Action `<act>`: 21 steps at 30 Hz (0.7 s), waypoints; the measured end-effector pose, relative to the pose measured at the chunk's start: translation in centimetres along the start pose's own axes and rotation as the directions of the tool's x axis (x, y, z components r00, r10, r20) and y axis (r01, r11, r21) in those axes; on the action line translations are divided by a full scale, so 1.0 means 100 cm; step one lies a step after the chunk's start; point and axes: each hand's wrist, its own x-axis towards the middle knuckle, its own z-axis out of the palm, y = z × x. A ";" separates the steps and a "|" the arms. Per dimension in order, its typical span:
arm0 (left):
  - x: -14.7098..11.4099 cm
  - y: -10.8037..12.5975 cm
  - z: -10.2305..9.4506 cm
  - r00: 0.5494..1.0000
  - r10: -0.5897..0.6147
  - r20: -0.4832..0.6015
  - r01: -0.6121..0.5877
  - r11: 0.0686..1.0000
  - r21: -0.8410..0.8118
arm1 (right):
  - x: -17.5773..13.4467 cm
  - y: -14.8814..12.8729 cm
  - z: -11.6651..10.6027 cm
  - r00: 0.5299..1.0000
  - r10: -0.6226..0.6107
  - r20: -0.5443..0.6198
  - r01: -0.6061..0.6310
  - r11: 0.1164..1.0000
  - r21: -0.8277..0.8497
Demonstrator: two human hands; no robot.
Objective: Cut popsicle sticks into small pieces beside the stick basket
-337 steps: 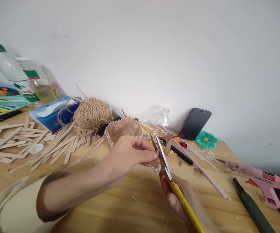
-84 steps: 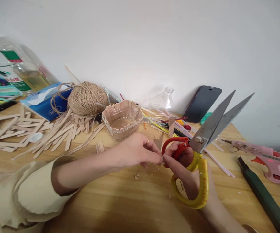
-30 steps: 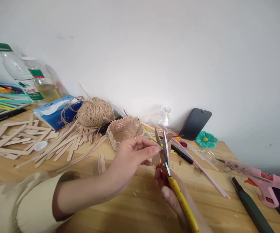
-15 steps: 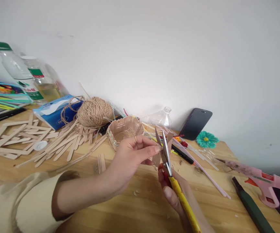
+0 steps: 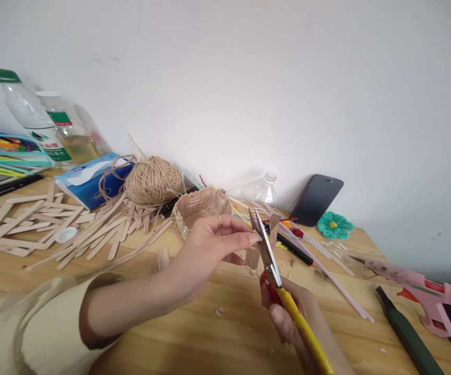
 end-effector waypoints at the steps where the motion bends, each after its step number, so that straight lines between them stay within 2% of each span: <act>1: 0.000 0.001 0.000 1.000 -0.011 0.006 0.011 1.000 0.007 | -0.001 0.001 -0.002 1.000 0.016 0.013 -0.016 1.000 0.016; 4: 0.002 0.003 -0.001 0.999 -0.039 0.007 0.039 0.999 0.025 | -0.002 0.002 -0.007 0.999 0.037 0.012 -0.037 0.999 0.020; 10: 0.006 0.007 -0.003 0.997 -0.075 -0.022 0.076 0.996 0.045 | 0.001 -0.004 -0.011 0.999 -0.022 0.043 0.026 0.995 -0.095; 16: 0.006 0.007 -0.003 0.999 -0.053 -0.012 0.054 0.996 0.072 | 0.003 0.004 -0.014 0.993 -0.022 0.114 0.036 0.992 -0.119; 21: 0.007 0.006 -0.002 0.999 -0.046 -0.026 0.048 0.996 0.079 | 0.003 0.008 -0.013 0.992 -0.003 0.123 0.019 0.992 -0.127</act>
